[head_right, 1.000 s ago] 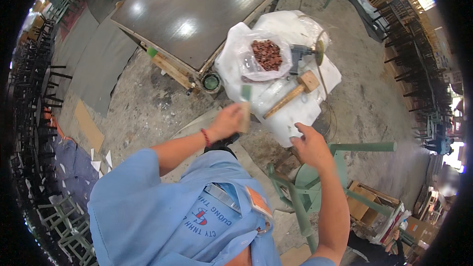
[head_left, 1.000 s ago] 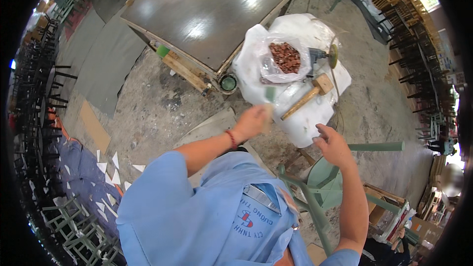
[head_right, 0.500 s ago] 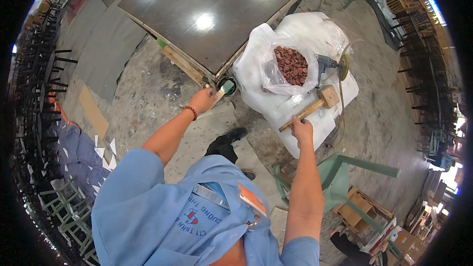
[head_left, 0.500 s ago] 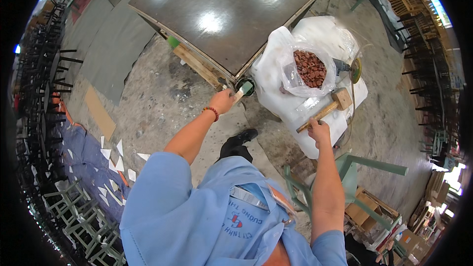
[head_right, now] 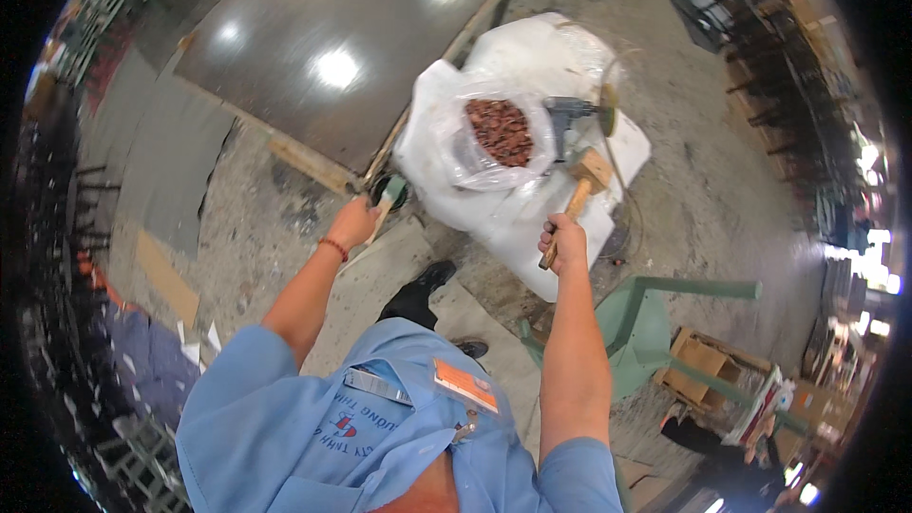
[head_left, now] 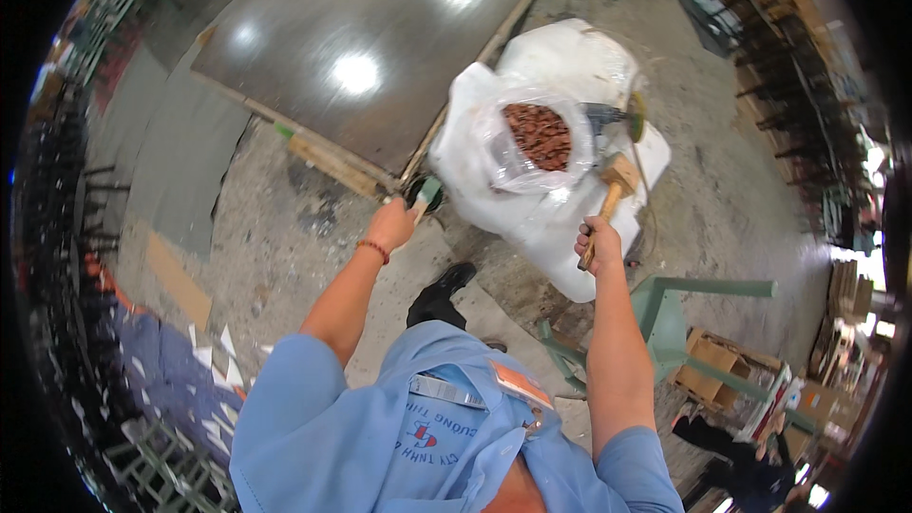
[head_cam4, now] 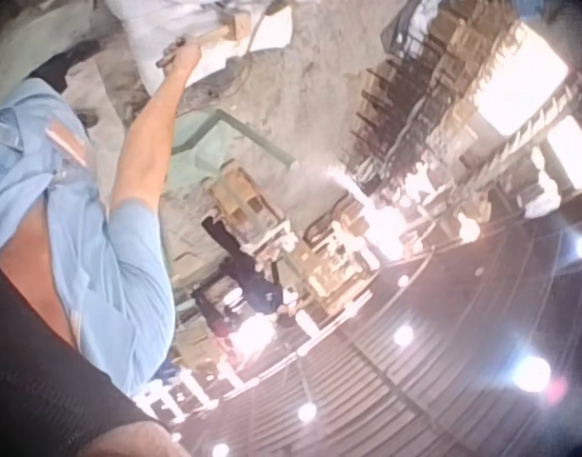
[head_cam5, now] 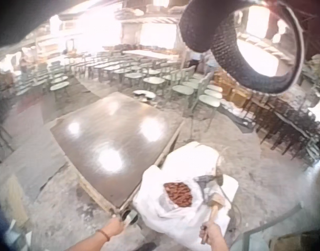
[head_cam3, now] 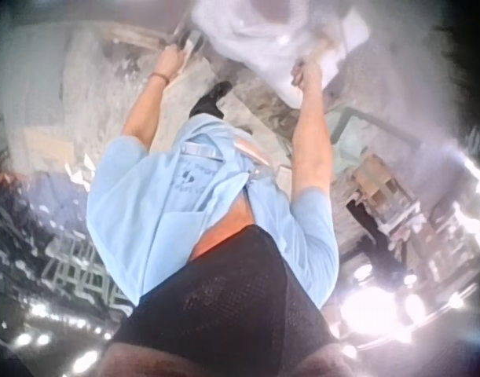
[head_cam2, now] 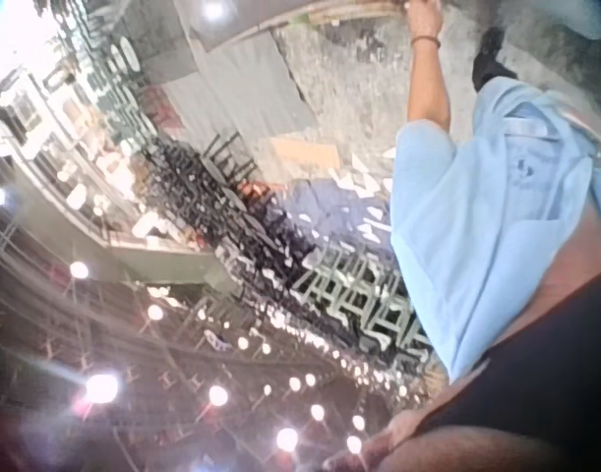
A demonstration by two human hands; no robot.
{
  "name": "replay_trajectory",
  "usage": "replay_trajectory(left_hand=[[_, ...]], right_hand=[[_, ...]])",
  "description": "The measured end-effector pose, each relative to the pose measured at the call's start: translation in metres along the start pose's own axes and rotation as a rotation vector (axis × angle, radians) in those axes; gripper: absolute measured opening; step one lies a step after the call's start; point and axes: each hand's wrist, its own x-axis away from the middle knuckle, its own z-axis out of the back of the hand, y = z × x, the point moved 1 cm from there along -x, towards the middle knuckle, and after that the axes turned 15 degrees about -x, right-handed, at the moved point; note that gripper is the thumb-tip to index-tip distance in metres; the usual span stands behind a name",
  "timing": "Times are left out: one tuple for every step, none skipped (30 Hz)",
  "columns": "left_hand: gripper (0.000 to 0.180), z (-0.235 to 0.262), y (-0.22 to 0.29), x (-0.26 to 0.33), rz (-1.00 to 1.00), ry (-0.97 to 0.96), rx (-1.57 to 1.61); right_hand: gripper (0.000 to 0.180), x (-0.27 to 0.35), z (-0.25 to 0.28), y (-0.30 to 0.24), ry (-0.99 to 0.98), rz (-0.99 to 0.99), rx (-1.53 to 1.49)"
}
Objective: The person assembles green chairs by inserting small cylindrical inserts into the leg sockets and tapping them in with a wooden mallet. They repeatedly pick up chairs, position them upside down, insert the pieces, and move the chairs to a staging area.
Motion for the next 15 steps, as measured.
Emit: replay_trajectory(left_hand=[[0.028,0.015,0.025,0.003,-0.081,0.043,-0.015],[0.028,0.03,0.054,0.004,-0.173,0.081,-0.028],[0.028,0.038,0.083,-0.004,-0.297,0.109,0.033],[0.027,0.042,0.113,-0.016,-0.427,0.128,0.109],[0.027,0.043,0.151,-0.027,-0.573,0.137,0.203],[0.025,0.049,0.185,-0.037,-0.661,0.103,0.299],[0.023,0.045,0.207,-0.059,-0.754,0.187,0.243],[0.023,0.044,0.226,-0.076,-0.85,0.271,0.091],[0.026,0.043,0.24,-0.101,-0.753,0.043,0.047],[0.035,0.039,0.248,-0.109,-0.763,0.215,-0.258],[0.039,0.033,0.258,-0.118,-0.806,0.245,-0.375],[0.04,0.022,0.274,-0.105,-0.737,0.21,-0.547],[0.038,0.015,0.281,-0.101,-0.723,0.318,-0.6],[0.035,0.014,0.29,-0.101,-0.776,0.302,-0.636],[0.033,0.01,0.284,-0.093,-0.814,0.264,-0.686]], right_hand=[[0.018,0.005,0.004,-0.01,-0.01,0.0,-0.084],[0.016,0.013,0.014,-0.02,-0.031,-0.005,-0.072],[0.014,0.021,0.023,-0.028,0.046,0.03,0.012],[0.012,0.029,0.026,-0.034,0.106,0.141,0.05],[0.013,0.039,0.023,-0.043,0.14,0.254,0.16],[0.013,0.051,0.019,-0.055,0.056,0.274,0.111],[0.012,0.057,0.016,-0.069,0.037,0.306,0.201],[0.014,0.067,0.004,-0.084,0.058,0.415,0.273],[0.016,0.079,-0.004,-0.106,-0.005,0.447,0.301],[0.016,0.107,-0.013,-0.132,-0.067,0.416,0.266],[0.018,0.123,-0.004,-0.153,-0.11,0.439,0.248],[0.022,0.156,0.015,-0.178,-0.059,0.423,0.409],[0.022,0.189,0.029,-0.197,-0.041,0.475,0.483],[0.023,0.222,0.048,-0.209,-0.025,0.514,0.566],[0.023,0.257,0.067,-0.206,-0.017,0.522,0.647]])
